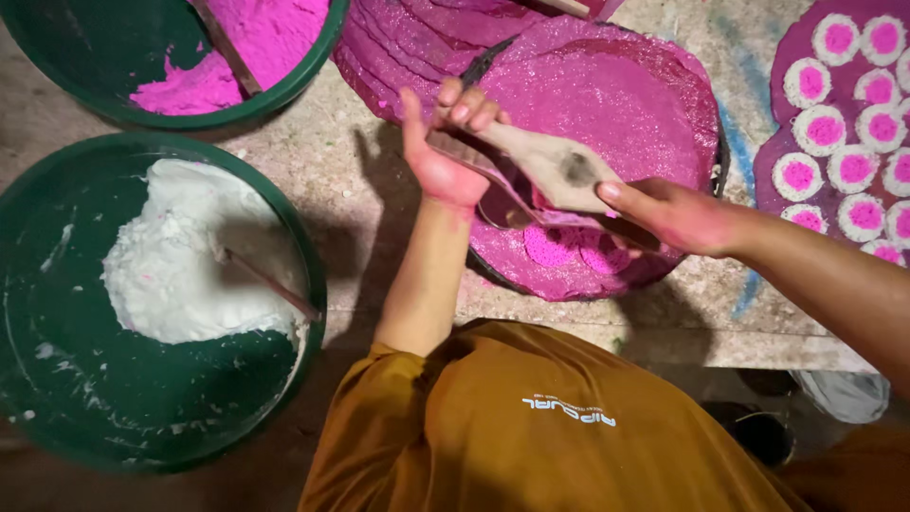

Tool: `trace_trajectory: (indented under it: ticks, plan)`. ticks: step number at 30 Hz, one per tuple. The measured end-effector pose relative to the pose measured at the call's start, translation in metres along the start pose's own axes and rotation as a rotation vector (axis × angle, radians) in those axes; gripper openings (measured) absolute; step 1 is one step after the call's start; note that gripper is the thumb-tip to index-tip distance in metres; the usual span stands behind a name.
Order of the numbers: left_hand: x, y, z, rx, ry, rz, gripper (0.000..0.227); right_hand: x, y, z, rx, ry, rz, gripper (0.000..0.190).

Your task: The person uses a wooden mallet and a circular metal cutter to press pink powder into ring shapes on a flat pink surface. They repeatedly scoop pink powder from a green bowl, fill the cutter, press it into the surface, and lift the cutter to form individual pink rings. Finished rings are arranged on a purple tray.

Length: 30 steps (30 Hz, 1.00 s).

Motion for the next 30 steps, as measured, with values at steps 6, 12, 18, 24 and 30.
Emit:
trace_trajectory:
  ticks: [6,12,18,24,30]
  plan:
    - [-0.032,-0.005,0.017,0.084,-0.045,-0.053,0.051,0.039,-0.009,-0.01,-0.13,0.028,0.125,0.078]
    - [-0.02,0.008,0.037,-0.07,-0.036,-0.087,0.051,0.039,-0.005,-0.012,-0.095,0.027,0.017,0.082]
    - [0.0,-0.011,0.049,-0.134,-0.07,-0.109,0.044,0.04,-0.002,0.004,-0.265,0.212,0.056,0.073]
    - [-0.022,-0.029,0.037,-0.055,-0.174,-0.109,0.045,0.051,-0.014,-0.006,-0.328,0.159,0.073,0.074]
    - [-0.042,-0.014,0.035,-0.117,-0.234,-0.15,0.046,0.055,-0.023,-0.025,-0.212,0.139,0.01,0.074]
Point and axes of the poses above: each hand's wrist, its own y-axis away from the middle knuckle, its own z-axis out of the back of the hand, x = y × z, the point moved 3 cm from there along -y, towards the middle knuckle, and after that the axes turned 7 degrees about -z, right-handed, at the moved point
